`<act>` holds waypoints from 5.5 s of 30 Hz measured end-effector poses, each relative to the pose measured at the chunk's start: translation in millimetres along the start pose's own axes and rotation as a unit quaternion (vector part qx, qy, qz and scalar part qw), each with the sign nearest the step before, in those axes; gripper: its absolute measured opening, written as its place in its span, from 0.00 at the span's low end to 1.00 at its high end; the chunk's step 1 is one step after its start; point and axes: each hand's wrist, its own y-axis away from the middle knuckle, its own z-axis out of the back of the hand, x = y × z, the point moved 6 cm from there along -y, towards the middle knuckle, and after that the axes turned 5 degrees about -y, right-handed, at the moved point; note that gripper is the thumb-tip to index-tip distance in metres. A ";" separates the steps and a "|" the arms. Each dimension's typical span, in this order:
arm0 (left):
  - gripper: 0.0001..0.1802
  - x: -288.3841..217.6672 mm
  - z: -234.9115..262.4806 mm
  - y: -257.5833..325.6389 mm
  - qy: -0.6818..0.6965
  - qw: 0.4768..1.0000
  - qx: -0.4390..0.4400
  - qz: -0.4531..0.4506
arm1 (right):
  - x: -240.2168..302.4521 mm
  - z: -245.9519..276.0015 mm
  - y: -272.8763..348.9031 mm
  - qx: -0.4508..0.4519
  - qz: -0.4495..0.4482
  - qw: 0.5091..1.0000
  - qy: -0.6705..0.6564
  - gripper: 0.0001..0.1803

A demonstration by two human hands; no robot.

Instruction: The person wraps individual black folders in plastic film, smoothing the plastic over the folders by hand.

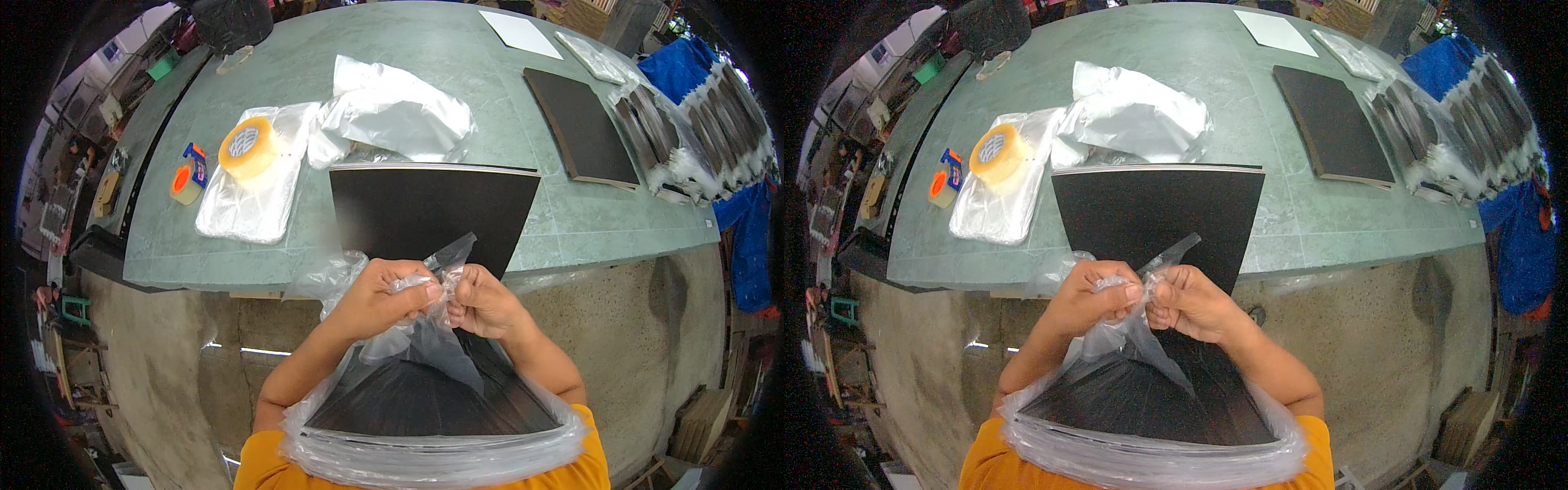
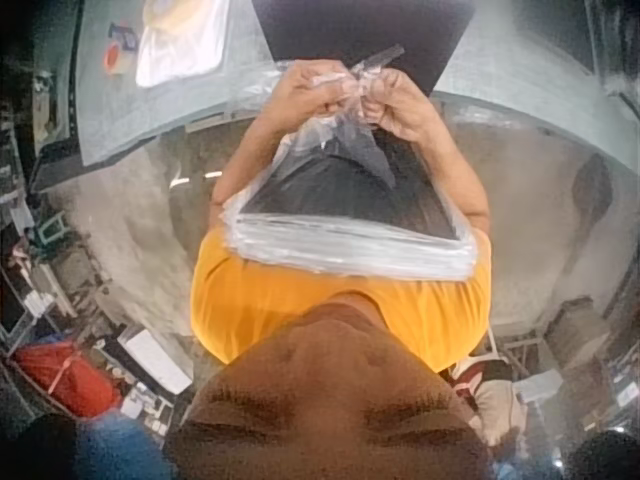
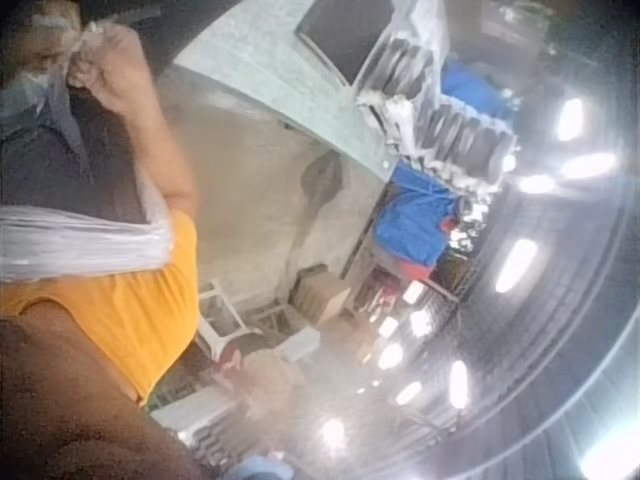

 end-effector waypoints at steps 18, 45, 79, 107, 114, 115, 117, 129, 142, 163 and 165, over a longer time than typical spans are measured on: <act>0.13 -68.2 88.1 33.0 -0.466 0.747 -0.431 -0.198 | 44.5 12.0 32.5 -0.126 0.142 0.953 0.236 0.10; 0.13 13.2 82.2 73.2 -0.156 0.963 0.210 -0.056 | 13.7 -29.5 41.9 0.322 -0.269 0.697 0.582 0.23; 0.38 -73.1 72.6 37.7 -0.642 0.702 -0.240 -0.193 | 121.5 -22.9 85.4 -0.284 0.304 0.430 0.801 0.37; 0.18 92.2 103.5 67.6 0.088 0.984 0.071 0.140 | 41.4 101.0 113.1 -0.166 -0.069 0.958 0.225 0.11; 0.15 291.5 127.4 62.2 -0.170 0.947 -0.046 0.269 | -102.2 335.8 138.7 -0.423 -0.054 0.850 0.309 0.05; 0.15 279.2 130.3 60.0 -0.261 0.932 -0.027 0.252 | -93.6 323.3 134.3 -0.417 -0.108 0.780 0.454 0.08; 0.16 231.9 129.3 59.7 -0.509 0.835 0.025 0.207 | -43.8 237.9 117.9 -0.367 -0.199 0.577 0.702 0.15; 0.14 178.9 8.6 41.9 -0.244 0.950 0.190 0.048 | -99.0 116.5 72.7 0.102 -0.232 0.776 0.578 0.29; 0.39 -25.7 10.0 -15.3 -0.218 0.950 -0.063 -0.214 | 18.6 10.5 2.5 -0.159 0.053 0.909 0.381 0.21; 0.18 -13.0 -17.9 -15.2 -0.189 0.977 -0.038 -0.088 | 24.0 38.7 20.4 -0.188 0.091 0.976 0.055 0.09; 0.12 12.6 20.2 -10.7 -0.262 0.957 -0.072 -0.106 | 30.3 53.1 42.0 -0.338 0.167 0.926 -0.018 0.11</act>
